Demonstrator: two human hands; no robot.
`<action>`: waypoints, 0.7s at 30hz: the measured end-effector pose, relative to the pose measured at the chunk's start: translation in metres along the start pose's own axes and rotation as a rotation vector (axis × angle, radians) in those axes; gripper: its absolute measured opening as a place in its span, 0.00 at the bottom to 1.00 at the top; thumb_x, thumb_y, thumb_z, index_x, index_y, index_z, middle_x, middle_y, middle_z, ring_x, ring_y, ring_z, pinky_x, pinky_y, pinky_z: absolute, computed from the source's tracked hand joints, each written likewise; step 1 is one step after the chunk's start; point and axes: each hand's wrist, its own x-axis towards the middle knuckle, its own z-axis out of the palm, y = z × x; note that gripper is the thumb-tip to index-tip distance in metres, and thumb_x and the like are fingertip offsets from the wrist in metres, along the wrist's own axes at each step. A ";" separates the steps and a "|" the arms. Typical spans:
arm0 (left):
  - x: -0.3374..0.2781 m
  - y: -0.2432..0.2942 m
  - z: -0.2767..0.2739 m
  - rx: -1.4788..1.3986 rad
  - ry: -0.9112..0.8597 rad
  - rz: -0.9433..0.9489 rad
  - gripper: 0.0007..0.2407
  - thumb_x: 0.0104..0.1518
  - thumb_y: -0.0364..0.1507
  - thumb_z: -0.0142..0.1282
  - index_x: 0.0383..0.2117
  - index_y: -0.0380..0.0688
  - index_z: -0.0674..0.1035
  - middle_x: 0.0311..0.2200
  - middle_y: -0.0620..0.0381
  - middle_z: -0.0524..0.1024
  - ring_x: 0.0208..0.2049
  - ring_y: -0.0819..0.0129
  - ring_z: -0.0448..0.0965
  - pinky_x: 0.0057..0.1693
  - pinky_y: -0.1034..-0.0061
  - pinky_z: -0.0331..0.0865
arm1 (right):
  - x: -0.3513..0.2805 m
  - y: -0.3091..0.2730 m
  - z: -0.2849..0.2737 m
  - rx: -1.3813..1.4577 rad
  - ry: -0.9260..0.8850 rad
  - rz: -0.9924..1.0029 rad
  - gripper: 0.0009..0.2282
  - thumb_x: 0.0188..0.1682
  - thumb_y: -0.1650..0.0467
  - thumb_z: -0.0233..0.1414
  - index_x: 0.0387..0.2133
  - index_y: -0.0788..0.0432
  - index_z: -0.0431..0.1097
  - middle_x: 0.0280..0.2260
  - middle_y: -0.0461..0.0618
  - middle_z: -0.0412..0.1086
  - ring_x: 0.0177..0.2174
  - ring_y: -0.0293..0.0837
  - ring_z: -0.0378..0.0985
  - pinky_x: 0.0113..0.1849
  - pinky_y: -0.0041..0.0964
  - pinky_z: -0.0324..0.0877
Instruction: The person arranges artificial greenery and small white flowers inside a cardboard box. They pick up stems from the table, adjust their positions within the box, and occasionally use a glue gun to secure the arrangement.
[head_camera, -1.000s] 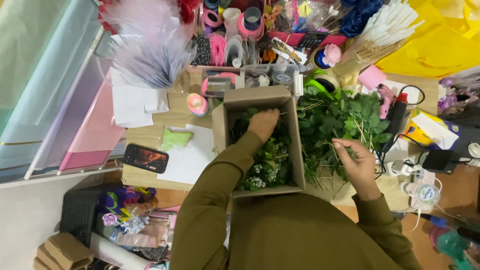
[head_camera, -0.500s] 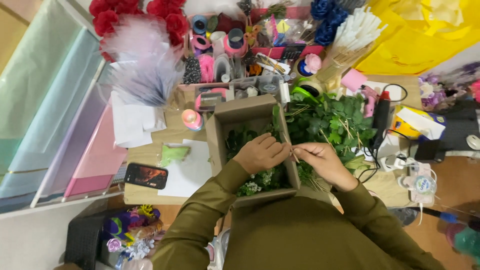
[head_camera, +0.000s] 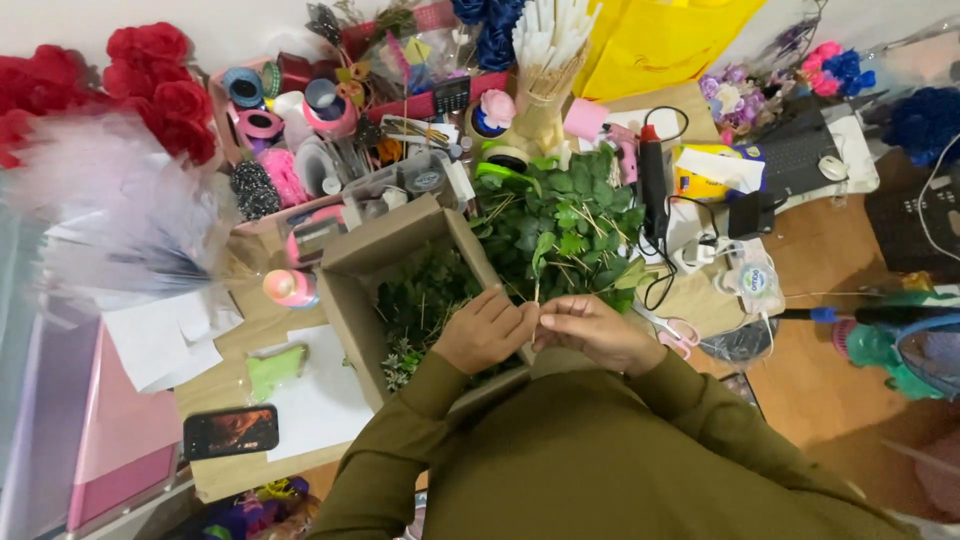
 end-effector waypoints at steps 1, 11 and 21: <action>0.003 -0.001 0.002 -0.011 -0.003 0.004 0.08 0.65 0.32 0.50 0.28 0.49 0.74 0.23 0.62 0.59 0.25 0.70 0.69 0.48 0.70 0.80 | 0.002 -0.001 -0.001 0.009 0.008 0.000 0.05 0.50 0.74 0.55 0.35 0.66 0.75 0.29 0.59 0.79 0.32 0.50 0.84 0.40 0.45 0.77; -0.014 0.030 0.021 -0.109 -0.016 -0.114 0.06 0.62 0.24 0.54 0.39 0.50 0.83 0.22 0.62 0.65 0.25 0.71 0.73 0.51 0.69 0.79 | -0.011 -0.008 -0.022 -0.016 0.155 -0.158 0.01 0.49 0.77 0.56 0.32 0.63 0.72 0.27 0.56 0.79 0.28 0.45 0.83 0.34 0.34 0.74; -0.080 0.020 -0.025 -0.013 -0.196 -0.504 0.12 0.53 0.28 0.66 0.44 0.52 0.84 0.23 0.63 0.75 0.27 0.70 0.79 0.49 0.69 0.80 | 0.073 -0.030 -0.151 -1.675 0.677 -0.611 0.05 0.48 0.65 0.62 0.33 0.44 0.74 0.24 0.35 0.76 0.29 0.39 0.79 0.44 0.36 0.61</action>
